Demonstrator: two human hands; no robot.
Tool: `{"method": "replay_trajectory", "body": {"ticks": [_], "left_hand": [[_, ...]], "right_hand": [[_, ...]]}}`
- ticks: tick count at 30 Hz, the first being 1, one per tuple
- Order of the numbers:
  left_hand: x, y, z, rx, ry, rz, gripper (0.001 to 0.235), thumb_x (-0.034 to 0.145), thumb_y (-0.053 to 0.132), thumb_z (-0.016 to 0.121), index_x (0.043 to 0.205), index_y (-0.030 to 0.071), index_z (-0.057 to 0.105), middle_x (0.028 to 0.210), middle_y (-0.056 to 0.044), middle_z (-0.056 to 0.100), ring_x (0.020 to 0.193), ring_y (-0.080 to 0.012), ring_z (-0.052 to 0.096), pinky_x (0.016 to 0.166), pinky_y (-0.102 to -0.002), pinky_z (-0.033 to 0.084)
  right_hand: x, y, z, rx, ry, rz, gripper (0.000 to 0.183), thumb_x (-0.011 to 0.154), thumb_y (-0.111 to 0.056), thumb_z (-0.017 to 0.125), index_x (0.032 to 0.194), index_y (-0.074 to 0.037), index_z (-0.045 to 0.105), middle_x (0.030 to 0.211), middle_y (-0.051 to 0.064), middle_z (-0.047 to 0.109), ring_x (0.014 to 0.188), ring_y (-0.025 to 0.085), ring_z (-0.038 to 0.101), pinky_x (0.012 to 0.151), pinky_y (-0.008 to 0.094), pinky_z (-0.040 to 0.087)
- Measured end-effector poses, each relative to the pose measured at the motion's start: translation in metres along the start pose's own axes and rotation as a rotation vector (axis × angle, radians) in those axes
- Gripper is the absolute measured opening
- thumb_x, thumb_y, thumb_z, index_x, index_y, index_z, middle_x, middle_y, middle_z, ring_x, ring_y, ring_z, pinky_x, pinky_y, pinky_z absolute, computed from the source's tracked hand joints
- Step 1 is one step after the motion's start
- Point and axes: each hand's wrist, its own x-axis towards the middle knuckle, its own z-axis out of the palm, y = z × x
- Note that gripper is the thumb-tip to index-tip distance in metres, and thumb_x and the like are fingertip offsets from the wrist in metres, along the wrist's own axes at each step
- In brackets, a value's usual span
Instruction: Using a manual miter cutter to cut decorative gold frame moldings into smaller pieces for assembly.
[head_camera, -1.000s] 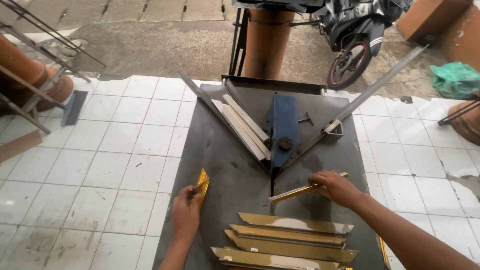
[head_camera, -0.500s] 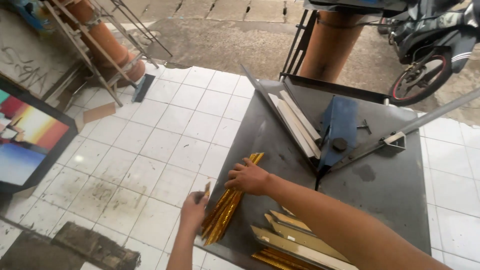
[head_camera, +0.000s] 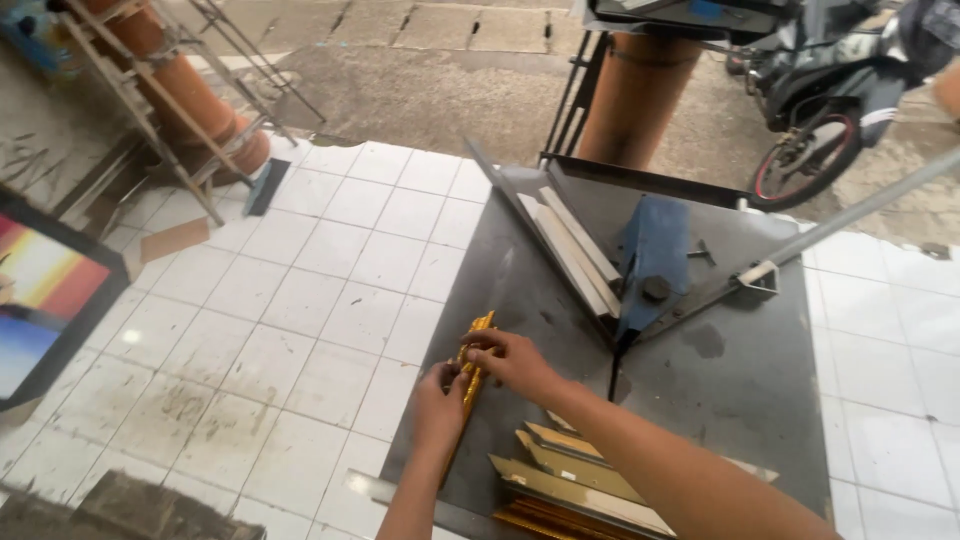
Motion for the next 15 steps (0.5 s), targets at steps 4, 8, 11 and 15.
{"method": "replay_trajectory", "body": {"ticks": [4, 8, 11, 15], "left_hand": [[-0.003, 0.048, 0.067, -0.043, -0.193, 0.090, 0.034, 0.103, 0.028, 0.072, 0.133, 0.014, 0.083, 0.129, -0.004, 0.088, 0.124, -0.0210, 0.082, 0.108, -0.038, 0.060], [-0.047, 0.108, 0.146, 0.059, -0.550, 0.183, 0.026, 0.107, 0.026, 0.069, 0.126, 0.015, 0.084, 0.114, -0.005, 0.087, 0.104, -0.0197, 0.083, 0.085, -0.038, 0.066], [-0.075, 0.128, 0.206, 0.112, -0.602, 0.202, 0.030, 0.112, 0.031, 0.065, 0.128, 0.011, 0.081, 0.118, -0.012, 0.084, 0.109, -0.0288, 0.081, 0.086, -0.046, 0.069], [-0.122, 0.153, 0.277, 0.147, -0.643, 0.170, 0.067, 0.118, 0.047, 0.047, 0.156, -0.006, 0.063, 0.155, -0.029, 0.068, 0.152, -0.0395, 0.060, 0.123, -0.055, 0.051]], "right_hand": [[-0.053, 0.030, -0.061, 0.288, 0.264, 0.112, 0.050, 0.102, -0.038, 0.071, 0.146, -0.017, 0.073, 0.134, 0.005, 0.080, 0.104, 0.020, 0.079, 0.073, 0.037, 0.066], [-0.129, 0.083, -0.139, 0.723, 0.565, 0.216, 0.030, 0.106, -0.026, 0.072, 0.130, -0.008, 0.068, 0.123, 0.014, 0.078, 0.109, 0.031, 0.077, 0.089, 0.049, 0.067], [-0.198, 0.128, -0.195, 0.902, 0.786, 0.253, 0.030, 0.112, -0.022, 0.063, 0.139, -0.010, 0.068, 0.122, 0.012, 0.072, 0.103, 0.029, 0.072, 0.086, 0.046, 0.065], [-0.282, 0.179, -0.256, 0.915, 0.980, 0.407, 0.044, 0.114, -0.038, 0.057, 0.150, -0.019, 0.072, 0.124, 0.010, 0.057, 0.089, 0.019, 0.055, 0.067, 0.030, 0.053]]}}
